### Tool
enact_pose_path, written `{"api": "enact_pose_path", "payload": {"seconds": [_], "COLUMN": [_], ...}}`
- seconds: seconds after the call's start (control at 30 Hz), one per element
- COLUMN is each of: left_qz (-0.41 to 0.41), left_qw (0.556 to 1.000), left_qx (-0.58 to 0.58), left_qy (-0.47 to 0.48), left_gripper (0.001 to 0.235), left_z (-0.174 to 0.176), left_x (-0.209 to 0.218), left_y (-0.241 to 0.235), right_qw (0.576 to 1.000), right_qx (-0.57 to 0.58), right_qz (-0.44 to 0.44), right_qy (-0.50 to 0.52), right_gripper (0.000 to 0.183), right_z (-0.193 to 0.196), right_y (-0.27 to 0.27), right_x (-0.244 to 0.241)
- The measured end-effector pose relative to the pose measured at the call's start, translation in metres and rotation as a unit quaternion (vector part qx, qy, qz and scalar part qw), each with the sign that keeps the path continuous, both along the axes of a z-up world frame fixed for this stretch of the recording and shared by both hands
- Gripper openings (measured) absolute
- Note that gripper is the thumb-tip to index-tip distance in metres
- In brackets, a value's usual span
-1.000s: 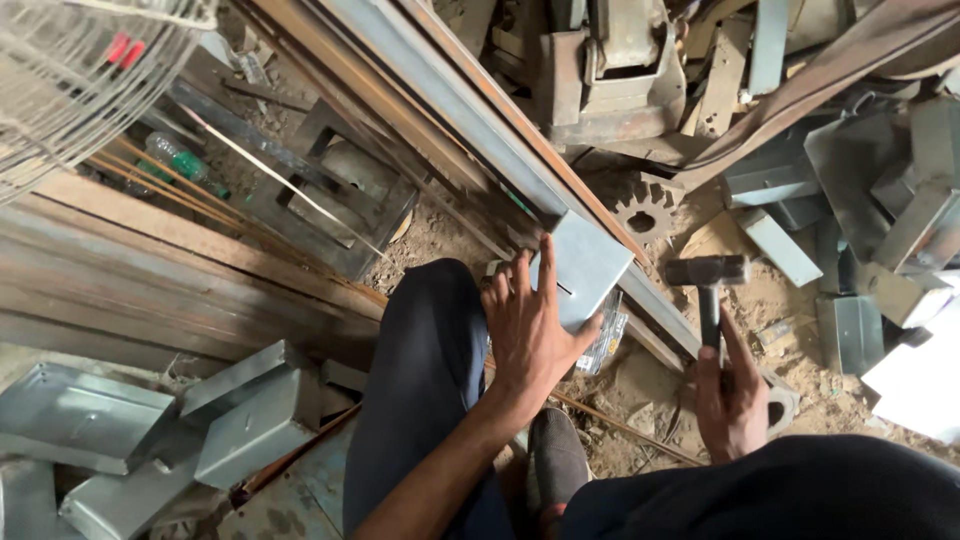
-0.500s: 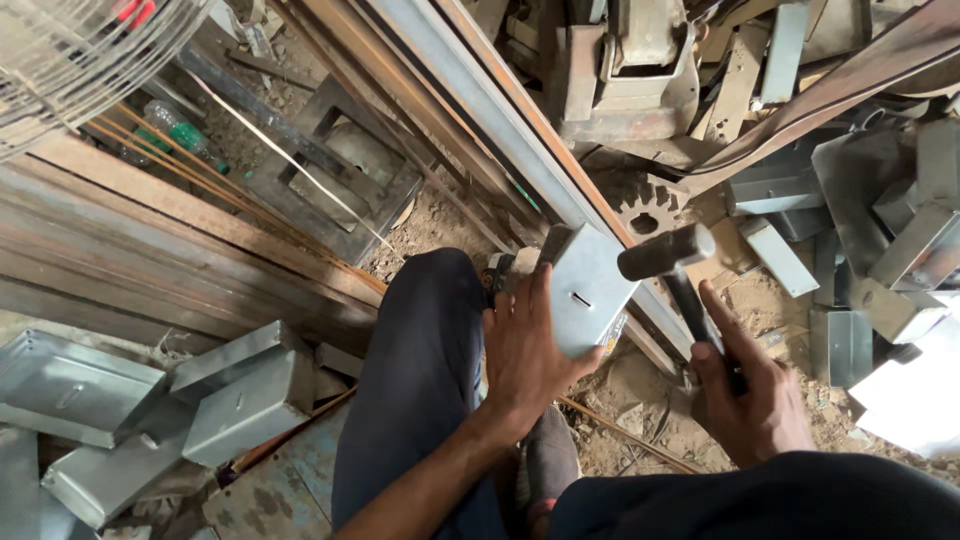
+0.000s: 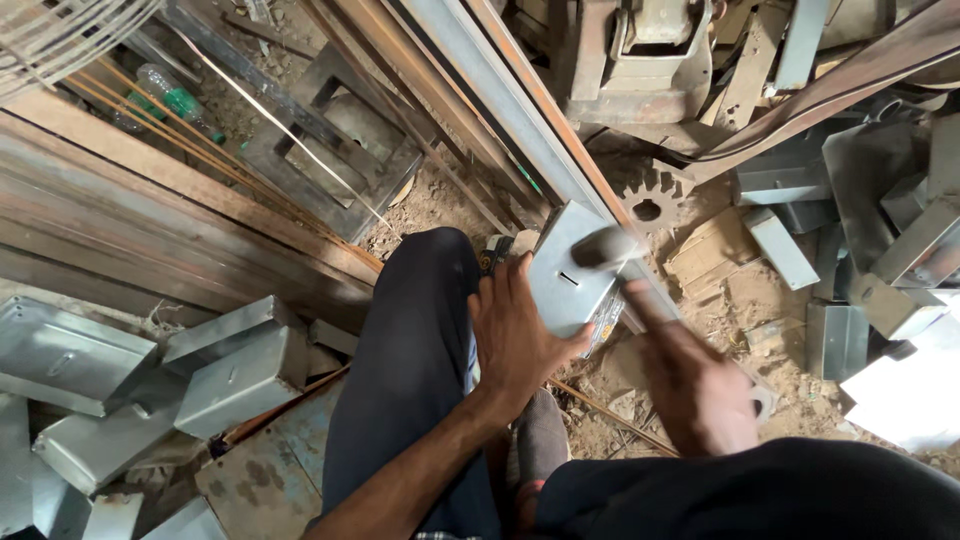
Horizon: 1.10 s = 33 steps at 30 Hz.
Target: The person shapes and hammers a metal box using a hammer and a metal anvil-like support, occasionally sliding the piece along a metal rail and checking the alignment.
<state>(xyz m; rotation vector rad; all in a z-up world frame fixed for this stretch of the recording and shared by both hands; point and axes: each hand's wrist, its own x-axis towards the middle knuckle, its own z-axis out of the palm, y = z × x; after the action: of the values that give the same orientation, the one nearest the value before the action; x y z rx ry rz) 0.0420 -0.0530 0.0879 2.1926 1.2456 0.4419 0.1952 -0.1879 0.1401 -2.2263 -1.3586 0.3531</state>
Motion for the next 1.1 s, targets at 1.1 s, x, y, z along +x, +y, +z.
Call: {"api": "enact_pose_path", "payload": {"seconds": [1.1], "left_qz": [0.006], "left_qw": [0.999], "left_qx": [0.042], "left_qy": [0.000], "left_gripper": [0.106], "left_z": [0.007], "left_x": [0.006], "left_y": [0.000], "right_qw": [0.999], "right_qx": [0.009], "right_qz": [0.049], "right_qy": [0.015], "right_gripper": [0.049], "right_z": [0.012], "right_y": [-0.008], "right_x": [0.005]}}
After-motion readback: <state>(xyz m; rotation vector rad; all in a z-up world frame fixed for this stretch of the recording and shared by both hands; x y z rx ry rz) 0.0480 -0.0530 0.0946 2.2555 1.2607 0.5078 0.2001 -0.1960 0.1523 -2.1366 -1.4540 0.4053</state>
